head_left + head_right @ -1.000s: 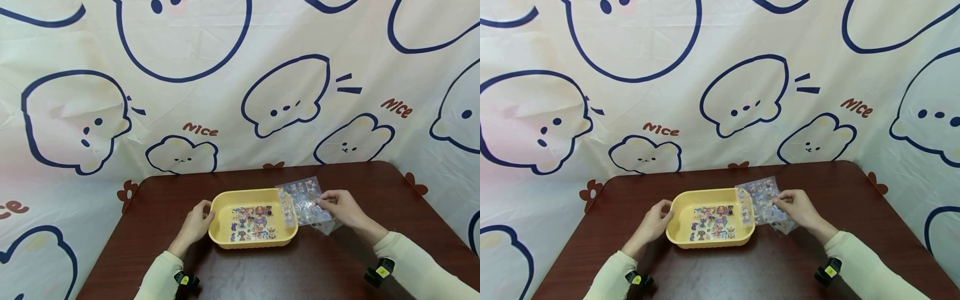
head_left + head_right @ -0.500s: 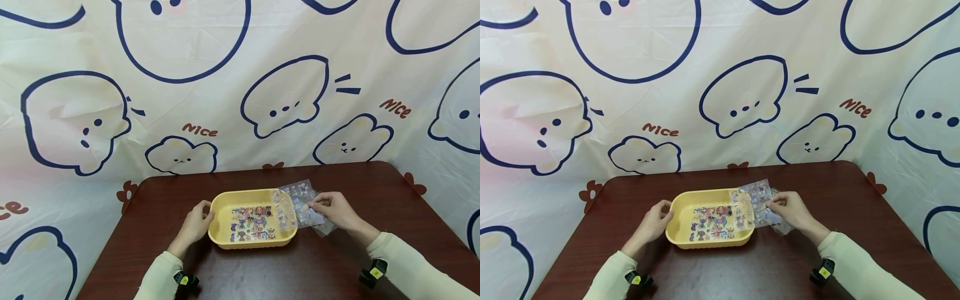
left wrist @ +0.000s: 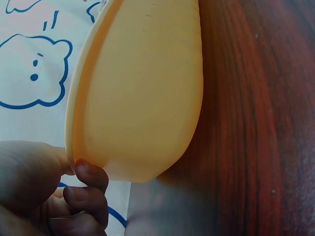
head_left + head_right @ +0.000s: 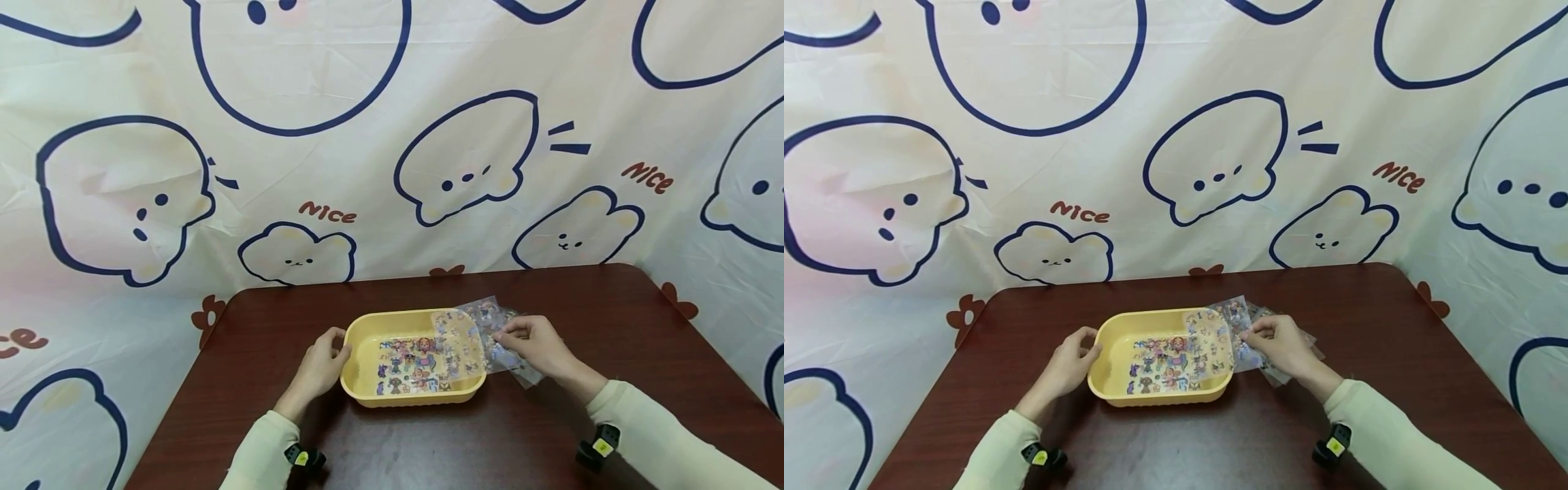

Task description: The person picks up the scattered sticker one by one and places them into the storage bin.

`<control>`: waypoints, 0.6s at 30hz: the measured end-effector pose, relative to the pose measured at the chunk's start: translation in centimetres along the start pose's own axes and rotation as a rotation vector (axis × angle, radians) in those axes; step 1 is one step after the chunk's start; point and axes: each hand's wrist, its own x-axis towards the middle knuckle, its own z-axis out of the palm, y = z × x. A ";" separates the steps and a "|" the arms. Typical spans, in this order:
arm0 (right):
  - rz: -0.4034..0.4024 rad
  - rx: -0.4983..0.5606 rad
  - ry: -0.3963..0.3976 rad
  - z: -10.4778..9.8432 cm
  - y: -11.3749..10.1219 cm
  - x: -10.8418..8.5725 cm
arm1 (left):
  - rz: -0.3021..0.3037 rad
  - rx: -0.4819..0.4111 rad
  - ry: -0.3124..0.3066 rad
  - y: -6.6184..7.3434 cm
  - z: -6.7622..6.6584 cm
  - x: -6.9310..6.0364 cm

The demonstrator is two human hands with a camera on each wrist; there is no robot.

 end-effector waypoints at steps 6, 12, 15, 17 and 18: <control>0.024 -0.012 0.005 0.7 -0.2 0.3 | 0.001 0.003 0.006 0.0 0.0 -0.1; -0.007 -0.008 -0.007 1.2 -0.3 0.3 | 0.012 0.014 0.016 -0.1 0.0 -0.2; -0.029 -0.010 -0.009 1.4 -0.4 0.4 | 0.016 0.020 0.021 -0.1 0.0 -0.1; -0.035 -0.009 -0.011 1.6 -0.5 0.4 | 0.011 0.017 0.021 -0.1 0.0 -0.1; -0.035 -0.006 -0.009 1.7 -0.5 0.5 | 0.010 0.017 0.021 -0.1 0.0 -0.1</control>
